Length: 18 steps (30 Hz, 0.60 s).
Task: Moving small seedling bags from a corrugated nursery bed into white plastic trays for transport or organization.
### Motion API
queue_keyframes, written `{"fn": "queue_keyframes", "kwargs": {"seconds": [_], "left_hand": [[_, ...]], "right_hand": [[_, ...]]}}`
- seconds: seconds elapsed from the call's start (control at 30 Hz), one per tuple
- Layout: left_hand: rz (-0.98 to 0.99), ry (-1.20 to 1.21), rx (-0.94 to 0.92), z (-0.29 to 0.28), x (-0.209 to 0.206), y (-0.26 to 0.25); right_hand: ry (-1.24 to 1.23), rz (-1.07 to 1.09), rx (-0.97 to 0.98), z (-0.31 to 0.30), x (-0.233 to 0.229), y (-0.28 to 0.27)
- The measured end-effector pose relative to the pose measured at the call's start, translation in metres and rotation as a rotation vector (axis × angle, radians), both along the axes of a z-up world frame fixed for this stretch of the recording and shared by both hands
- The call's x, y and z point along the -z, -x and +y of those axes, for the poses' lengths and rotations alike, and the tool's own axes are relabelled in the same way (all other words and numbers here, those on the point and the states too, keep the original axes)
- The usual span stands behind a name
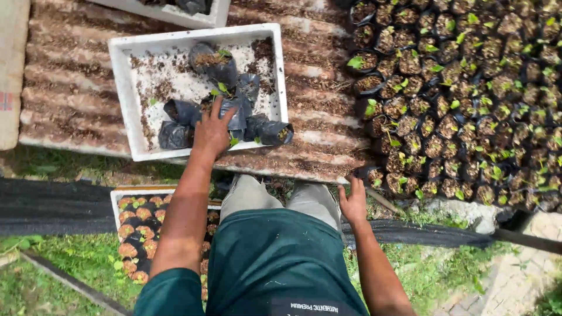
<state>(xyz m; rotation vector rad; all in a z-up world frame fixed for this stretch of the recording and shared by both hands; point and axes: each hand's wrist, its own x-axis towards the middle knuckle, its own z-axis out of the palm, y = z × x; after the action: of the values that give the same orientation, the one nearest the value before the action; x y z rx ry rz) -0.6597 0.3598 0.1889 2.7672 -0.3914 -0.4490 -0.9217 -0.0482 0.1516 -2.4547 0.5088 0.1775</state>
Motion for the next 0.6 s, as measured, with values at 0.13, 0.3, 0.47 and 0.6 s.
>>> {"fn": "queue_keyframes", "kwargs": {"seconds": [0.13, 0.3, 0.47, 0.6], "left_hand": [[0.038, -0.072, 0.062, 0.007, 0.038, -0.026], [0.258, 0.194, -0.229, -0.006, -0.03, -0.043], [0.335, 0.388, -0.387, -0.016, -0.034, -0.03], [0.393, 0.433, -0.309, -0.064, -0.061, -0.006]], "right_hand": [[-0.024, 0.225, 0.234, -0.02, -0.001, 0.124], [-0.069, 0.382, 0.337, -0.025, 0.039, 0.243], [-0.183, 0.491, 0.466, -0.032, 0.066, 0.307], [-0.304, 0.446, 0.569, -0.055, 0.062, 0.299]]}}
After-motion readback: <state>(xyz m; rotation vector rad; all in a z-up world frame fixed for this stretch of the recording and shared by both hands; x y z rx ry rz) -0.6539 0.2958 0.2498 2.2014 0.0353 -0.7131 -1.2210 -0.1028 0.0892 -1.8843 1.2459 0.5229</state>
